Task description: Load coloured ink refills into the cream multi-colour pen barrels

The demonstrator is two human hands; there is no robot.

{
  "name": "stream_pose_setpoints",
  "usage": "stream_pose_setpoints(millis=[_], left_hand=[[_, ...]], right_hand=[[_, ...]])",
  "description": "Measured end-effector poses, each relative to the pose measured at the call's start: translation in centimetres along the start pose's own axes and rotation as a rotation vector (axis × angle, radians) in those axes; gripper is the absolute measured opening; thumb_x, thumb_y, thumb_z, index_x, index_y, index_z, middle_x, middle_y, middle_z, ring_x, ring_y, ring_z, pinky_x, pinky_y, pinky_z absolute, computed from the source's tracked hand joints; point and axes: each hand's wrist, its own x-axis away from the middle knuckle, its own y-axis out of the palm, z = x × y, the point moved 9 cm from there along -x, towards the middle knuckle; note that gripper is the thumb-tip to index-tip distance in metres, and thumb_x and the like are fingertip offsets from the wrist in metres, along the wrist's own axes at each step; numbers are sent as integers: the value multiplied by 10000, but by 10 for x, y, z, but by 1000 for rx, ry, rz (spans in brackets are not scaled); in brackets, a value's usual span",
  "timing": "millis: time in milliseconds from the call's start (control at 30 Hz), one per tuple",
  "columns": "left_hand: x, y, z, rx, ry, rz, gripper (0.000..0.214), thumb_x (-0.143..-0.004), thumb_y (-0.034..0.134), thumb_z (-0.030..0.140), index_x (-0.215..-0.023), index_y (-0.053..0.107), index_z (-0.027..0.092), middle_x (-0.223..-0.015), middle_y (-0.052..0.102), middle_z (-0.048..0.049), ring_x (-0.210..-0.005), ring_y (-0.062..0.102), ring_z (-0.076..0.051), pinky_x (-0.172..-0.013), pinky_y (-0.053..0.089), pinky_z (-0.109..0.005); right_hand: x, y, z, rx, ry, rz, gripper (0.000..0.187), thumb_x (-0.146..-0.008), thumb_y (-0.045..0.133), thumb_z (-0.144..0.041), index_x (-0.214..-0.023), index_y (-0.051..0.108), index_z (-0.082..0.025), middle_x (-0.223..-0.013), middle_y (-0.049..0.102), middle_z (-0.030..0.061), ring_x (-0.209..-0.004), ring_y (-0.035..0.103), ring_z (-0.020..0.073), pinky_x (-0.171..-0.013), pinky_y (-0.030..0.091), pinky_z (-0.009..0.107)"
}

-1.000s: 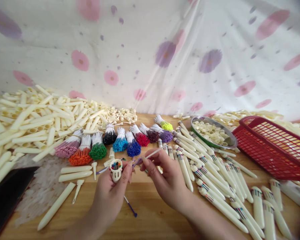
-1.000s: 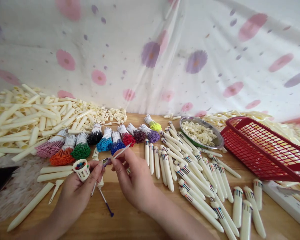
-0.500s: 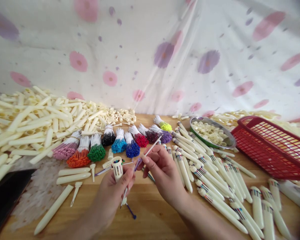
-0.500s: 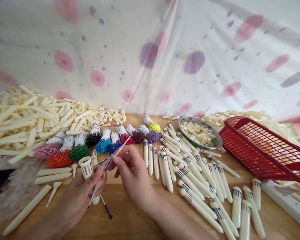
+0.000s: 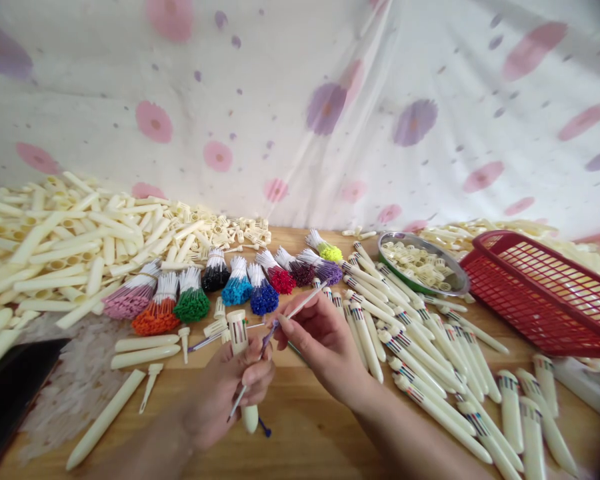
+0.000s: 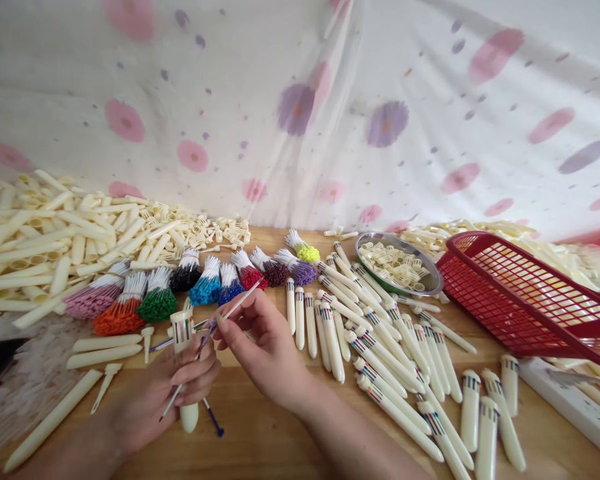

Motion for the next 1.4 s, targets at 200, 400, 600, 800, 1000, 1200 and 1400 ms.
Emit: stream_pose_setpoints(millis=[200, 400, 600, 800, 1000, 1200, 1400], left_hand=[[1, -23, 17, -310, 201, 219, 404, -648, 701, 506, -833, 525, 193, -486, 474, 94, -389, 266, -37, -388, 224, -151], [24, -30, 53, -661, 544, 572, 148, -668, 687, 283, -693, 569, 196, -548, 555, 60, -514, 494, -97, -497, 390, -192], [35, -17, 67, -976, 726, 603, 181, -757, 554, 252, -586, 560, 194, -518, 539, 41, -495, 498, -115, -490, 381, -210], [22, -21, 57, -1025, 645, 455, 240, -803, 535, 255, -571, 532, 195, -496, 492, 41, -483, 460, -115, -502, 354, -222], [1, -24, 27, -352, 329, 260, 390, -776, 571, 491, -561, 460, 185, -400, 329, 96, -363, 208, -56, -373, 199, -176], [-2, -15, 11, -258, 206, 110, 423, -710, 614, 555, -569, 480, 179, -387, 291, 116, -360, 142, -41, -363, 154, -168], [2, -11, 22, -775, 149, 92, 292, -793, 578, 402, -627, 599, 164, -415, 458, 58, -390, 331, -72, -415, 228, -201]], right_hand=[[-1, -10, 4, 168, -2, 85, 76, -855, 555, -215, -804, 502, -195, -720, 559, -25, -638, 539, 84, -617, 437, 221], [2, -12, 10, 238, 13, 139, 88, -846, 565, -246, -807, 499, -201, -726, 543, -23, -645, 514, 93, -617, 429, 232], [5, -11, 11, 306, 37, 165, 82, -855, 548, -269, -836, 501, -205, -851, 585, 11, -684, 527, 102, -635, 445, 244], [2, -8, 9, 257, 4, 152, 83, -857, 536, -274, -839, 493, -205, -909, 540, 21, -735, 534, 111, -687, 467, 269], [-1, -7, 11, 149, 62, 119, 137, -850, 553, -333, -832, 492, -212, -772, 575, 3, -716, 571, 126, -708, 477, 291], [-7, -6, 9, 0, 111, 77, 176, -808, 614, -331, -775, 504, -198, -700, 569, -23, -637, 560, 99, -643, 477, 254], [-13, -3, 28, -105, 316, -167, 199, -745, 687, -289, -749, 528, -169, -676, 595, -24, -604, 549, 85, -612, 444, 232]])
